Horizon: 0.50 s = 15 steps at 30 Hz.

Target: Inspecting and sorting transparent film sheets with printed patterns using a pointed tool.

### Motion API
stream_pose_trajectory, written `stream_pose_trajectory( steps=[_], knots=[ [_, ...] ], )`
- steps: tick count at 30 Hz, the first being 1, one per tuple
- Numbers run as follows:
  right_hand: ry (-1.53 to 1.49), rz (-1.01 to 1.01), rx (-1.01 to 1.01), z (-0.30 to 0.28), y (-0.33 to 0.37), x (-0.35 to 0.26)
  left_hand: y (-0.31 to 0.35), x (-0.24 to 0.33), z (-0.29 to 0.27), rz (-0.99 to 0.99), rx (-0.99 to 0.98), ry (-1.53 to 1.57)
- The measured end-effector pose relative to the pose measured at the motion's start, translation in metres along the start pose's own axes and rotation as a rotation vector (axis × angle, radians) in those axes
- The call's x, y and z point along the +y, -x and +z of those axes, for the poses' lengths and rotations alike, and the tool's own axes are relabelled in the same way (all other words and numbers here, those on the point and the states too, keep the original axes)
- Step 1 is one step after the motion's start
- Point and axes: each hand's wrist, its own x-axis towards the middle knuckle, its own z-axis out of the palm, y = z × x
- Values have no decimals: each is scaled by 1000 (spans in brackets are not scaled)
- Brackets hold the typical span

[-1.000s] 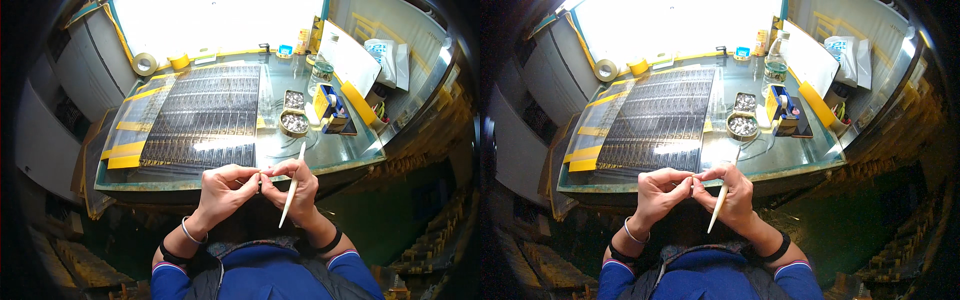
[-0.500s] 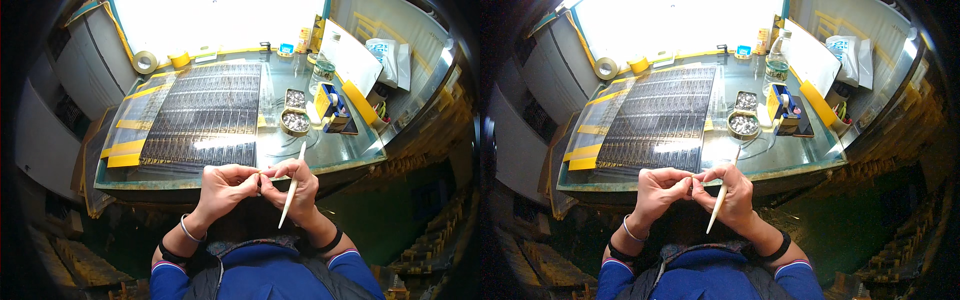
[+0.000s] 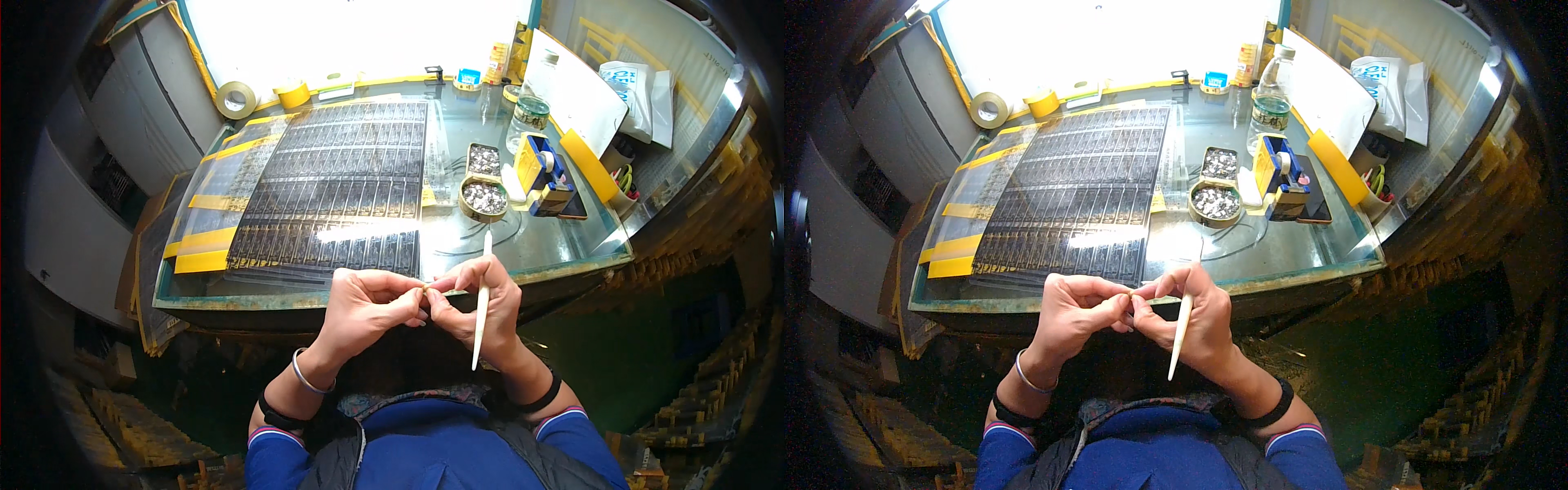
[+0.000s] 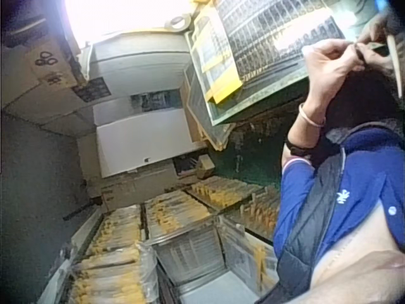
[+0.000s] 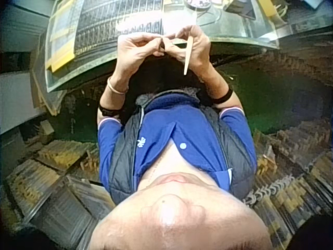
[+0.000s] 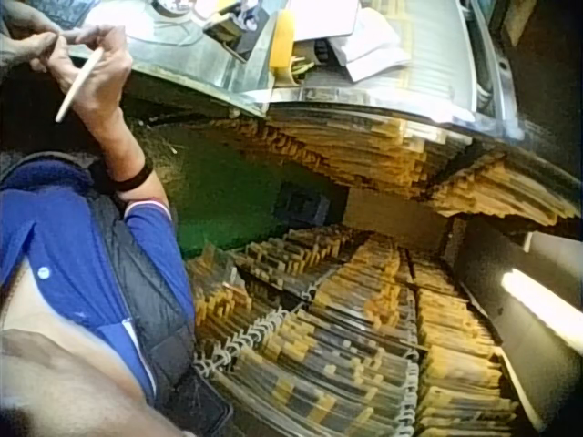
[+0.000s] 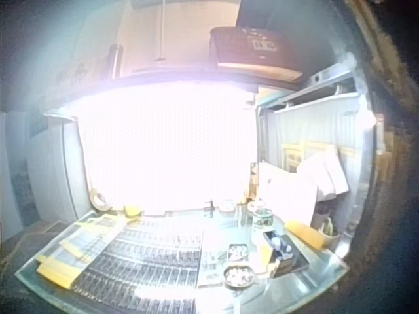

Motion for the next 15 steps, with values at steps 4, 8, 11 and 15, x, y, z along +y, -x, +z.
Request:
stream_pose_trajectory(
  steps=[4,8,11,15],
  knots=[
    [-115,72,-4,1,-2,-4,-1,-6,-1,1,7,167],
    [-229,121,6,1,-3,-3,-2,-8,-1,-144,31,329],
    [-450,286,5,-3,-5,4,-3,-11,-3,-251,45,450],
    [-361,217,216,-14,-5,15,-5,-14,-8,-299,20,465]
  ],
)
